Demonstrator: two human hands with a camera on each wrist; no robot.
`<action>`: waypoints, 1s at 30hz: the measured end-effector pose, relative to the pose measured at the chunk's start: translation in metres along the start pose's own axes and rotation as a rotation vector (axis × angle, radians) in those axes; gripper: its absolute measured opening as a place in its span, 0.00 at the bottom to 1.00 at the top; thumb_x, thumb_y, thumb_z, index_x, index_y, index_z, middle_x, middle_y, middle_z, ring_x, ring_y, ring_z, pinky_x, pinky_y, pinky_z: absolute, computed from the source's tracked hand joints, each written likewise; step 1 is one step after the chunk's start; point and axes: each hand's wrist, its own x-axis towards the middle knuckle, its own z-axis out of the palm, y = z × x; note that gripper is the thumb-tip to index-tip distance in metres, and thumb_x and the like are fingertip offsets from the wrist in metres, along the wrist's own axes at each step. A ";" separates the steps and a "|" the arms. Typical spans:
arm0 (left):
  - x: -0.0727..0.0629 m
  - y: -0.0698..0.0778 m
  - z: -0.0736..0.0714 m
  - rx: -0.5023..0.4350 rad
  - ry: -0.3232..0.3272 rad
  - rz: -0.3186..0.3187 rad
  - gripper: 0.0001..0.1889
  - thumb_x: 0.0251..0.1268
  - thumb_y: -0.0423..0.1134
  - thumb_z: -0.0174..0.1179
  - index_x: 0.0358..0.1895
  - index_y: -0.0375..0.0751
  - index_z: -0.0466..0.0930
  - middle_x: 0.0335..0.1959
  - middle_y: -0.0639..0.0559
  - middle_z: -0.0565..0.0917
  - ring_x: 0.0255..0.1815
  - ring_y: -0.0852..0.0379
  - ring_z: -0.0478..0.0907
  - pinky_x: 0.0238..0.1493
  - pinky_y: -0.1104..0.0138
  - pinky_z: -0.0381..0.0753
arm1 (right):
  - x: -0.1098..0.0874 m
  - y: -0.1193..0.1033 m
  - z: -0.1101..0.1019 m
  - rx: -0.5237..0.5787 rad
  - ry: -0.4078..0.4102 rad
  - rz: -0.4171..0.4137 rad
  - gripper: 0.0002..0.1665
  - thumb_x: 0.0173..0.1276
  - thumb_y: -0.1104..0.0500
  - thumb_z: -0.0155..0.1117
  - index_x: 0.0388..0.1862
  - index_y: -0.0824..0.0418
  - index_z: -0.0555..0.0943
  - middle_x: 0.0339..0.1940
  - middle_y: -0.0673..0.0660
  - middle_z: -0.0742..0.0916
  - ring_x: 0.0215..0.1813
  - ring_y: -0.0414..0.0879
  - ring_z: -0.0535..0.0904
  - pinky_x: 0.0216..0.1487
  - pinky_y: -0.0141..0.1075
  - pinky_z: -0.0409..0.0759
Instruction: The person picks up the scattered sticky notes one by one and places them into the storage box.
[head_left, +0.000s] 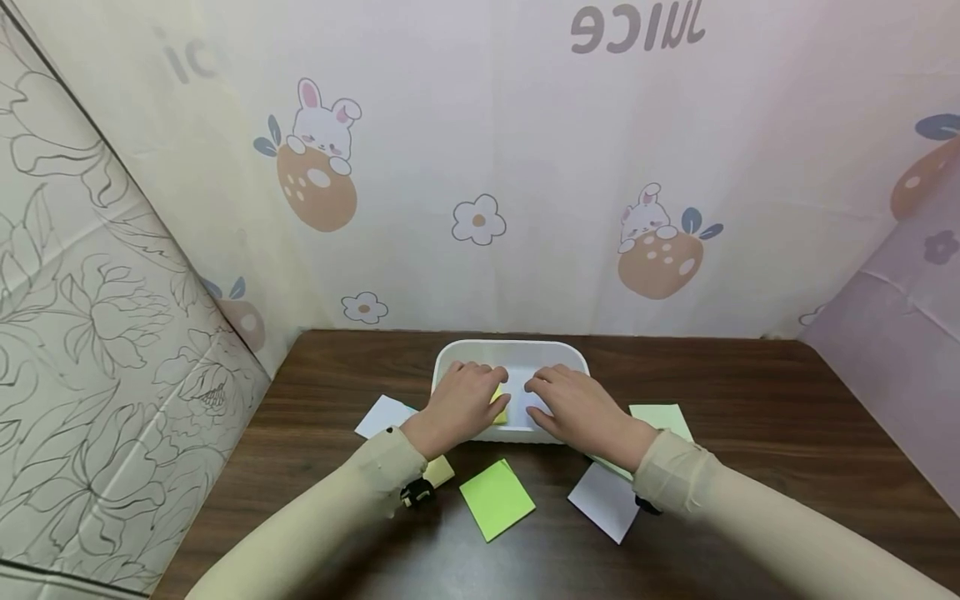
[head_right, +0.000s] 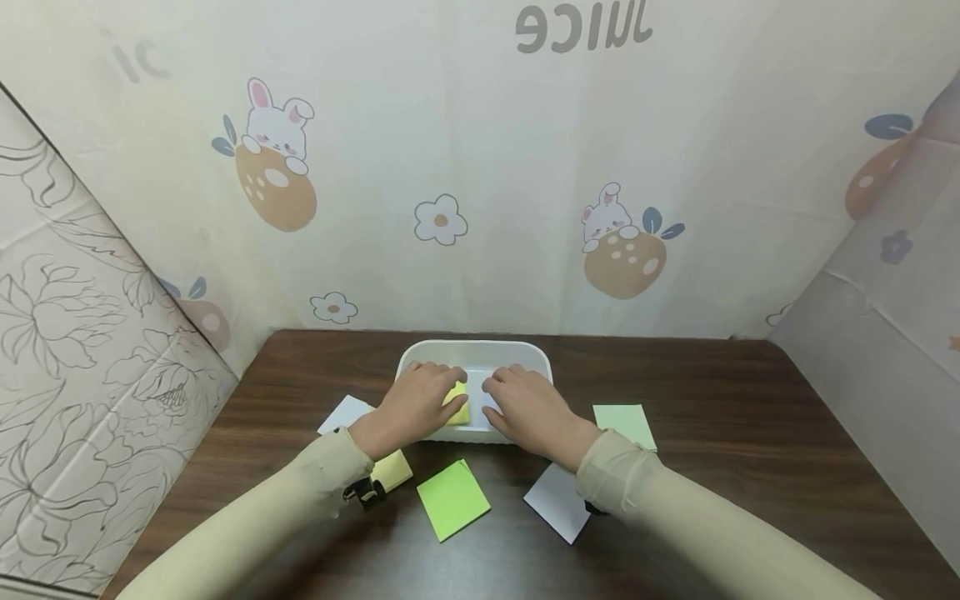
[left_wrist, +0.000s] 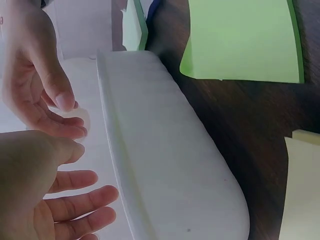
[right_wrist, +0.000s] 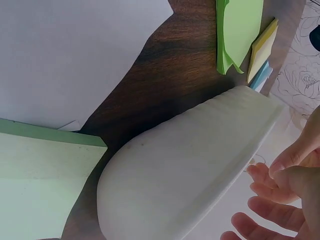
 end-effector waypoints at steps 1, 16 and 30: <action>0.000 0.001 0.000 0.002 0.006 0.004 0.12 0.72 0.48 0.61 0.49 0.46 0.84 0.33 0.52 0.88 0.36 0.53 0.85 0.41 0.58 0.80 | -0.001 0.000 -0.001 0.002 0.000 0.002 0.17 0.68 0.52 0.70 0.49 0.60 0.85 0.48 0.57 0.88 0.52 0.53 0.83 0.52 0.47 0.83; 0.000 0.012 0.001 0.028 0.019 0.053 0.11 0.71 0.49 0.61 0.45 0.47 0.84 0.31 0.54 0.87 0.34 0.54 0.84 0.39 0.60 0.77 | -0.010 0.009 -0.005 -0.003 0.029 0.011 0.17 0.67 0.52 0.71 0.49 0.62 0.85 0.47 0.58 0.88 0.52 0.53 0.84 0.51 0.46 0.84; 0.002 0.023 0.000 0.049 -0.015 0.076 0.11 0.73 0.50 0.59 0.46 0.49 0.84 0.34 0.56 0.88 0.37 0.56 0.84 0.41 0.62 0.77 | -0.023 0.017 -0.010 0.003 0.025 0.039 0.17 0.66 0.54 0.72 0.49 0.62 0.85 0.48 0.58 0.87 0.54 0.55 0.83 0.51 0.47 0.83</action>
